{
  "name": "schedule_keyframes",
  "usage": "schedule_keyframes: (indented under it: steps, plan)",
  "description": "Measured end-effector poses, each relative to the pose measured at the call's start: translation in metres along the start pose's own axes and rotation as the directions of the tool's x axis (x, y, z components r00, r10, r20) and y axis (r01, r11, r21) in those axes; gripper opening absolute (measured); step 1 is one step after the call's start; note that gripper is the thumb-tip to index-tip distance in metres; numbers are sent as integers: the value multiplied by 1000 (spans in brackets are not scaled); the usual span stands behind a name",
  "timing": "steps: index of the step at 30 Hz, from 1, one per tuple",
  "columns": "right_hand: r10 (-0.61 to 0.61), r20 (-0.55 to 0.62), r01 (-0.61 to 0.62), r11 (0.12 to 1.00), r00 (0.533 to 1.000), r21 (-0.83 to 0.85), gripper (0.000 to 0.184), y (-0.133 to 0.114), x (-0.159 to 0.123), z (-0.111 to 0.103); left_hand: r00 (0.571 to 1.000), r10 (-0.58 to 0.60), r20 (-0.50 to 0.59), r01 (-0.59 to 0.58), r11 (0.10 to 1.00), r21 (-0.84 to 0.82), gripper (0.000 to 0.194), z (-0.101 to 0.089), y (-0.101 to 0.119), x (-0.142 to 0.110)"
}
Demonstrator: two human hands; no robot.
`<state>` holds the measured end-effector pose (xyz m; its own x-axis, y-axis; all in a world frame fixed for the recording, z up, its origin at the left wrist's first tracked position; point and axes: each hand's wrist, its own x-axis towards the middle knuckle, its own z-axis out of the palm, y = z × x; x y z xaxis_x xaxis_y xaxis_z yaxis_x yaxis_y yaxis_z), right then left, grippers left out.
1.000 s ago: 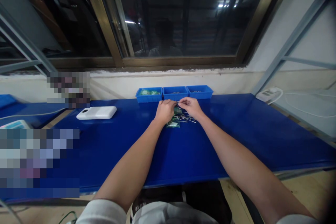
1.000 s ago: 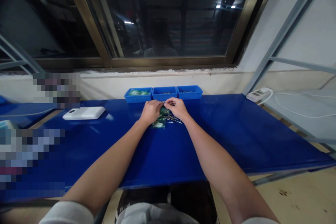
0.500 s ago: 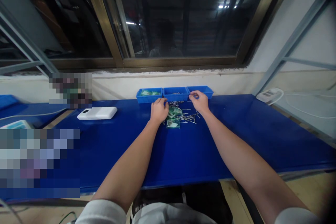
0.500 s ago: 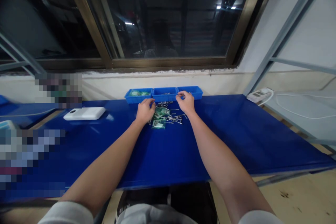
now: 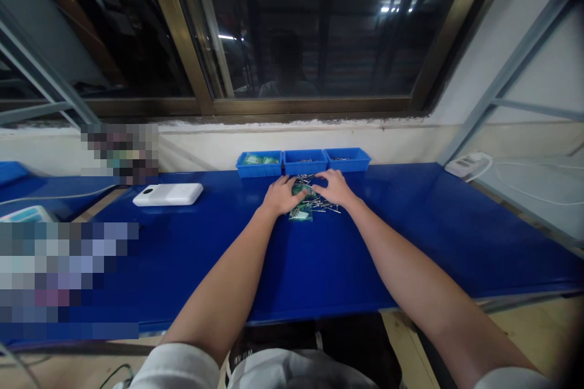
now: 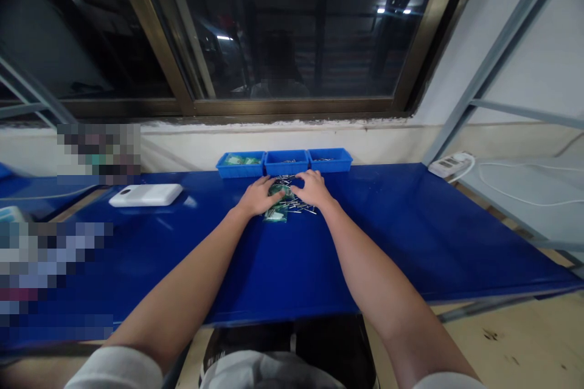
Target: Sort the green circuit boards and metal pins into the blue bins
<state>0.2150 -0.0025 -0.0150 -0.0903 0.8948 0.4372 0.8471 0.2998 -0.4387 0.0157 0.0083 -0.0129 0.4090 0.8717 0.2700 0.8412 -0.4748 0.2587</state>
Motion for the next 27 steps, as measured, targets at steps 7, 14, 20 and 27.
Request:
schedule_keyframes:
  steps: [7, 14, 20, 27]
  plan:
    - [-59, 117, 66, 996, 991, -52, 24, -10, 0, 10, 998, 28, 58, -29, 999, 26, 70, 5, 1, 0]
    - [-60, 89, 56, 997, 994, 51, 14, -15, 1, 5, 998, 61, 25, -61, 998, 0, 62, 4, 1, 1]
    - [-19, 34, 15, 994, 999, 112, 12, -11, 1, 5, 997, 69, 16, -69, 997, -21, 62, 2, 2, 0]
    - [-45, -41, 50, 992, 998, 113, 20, -9, 0, 0, 996, 79, -32, -80, 996, -43, 60, 0, 3, 0]
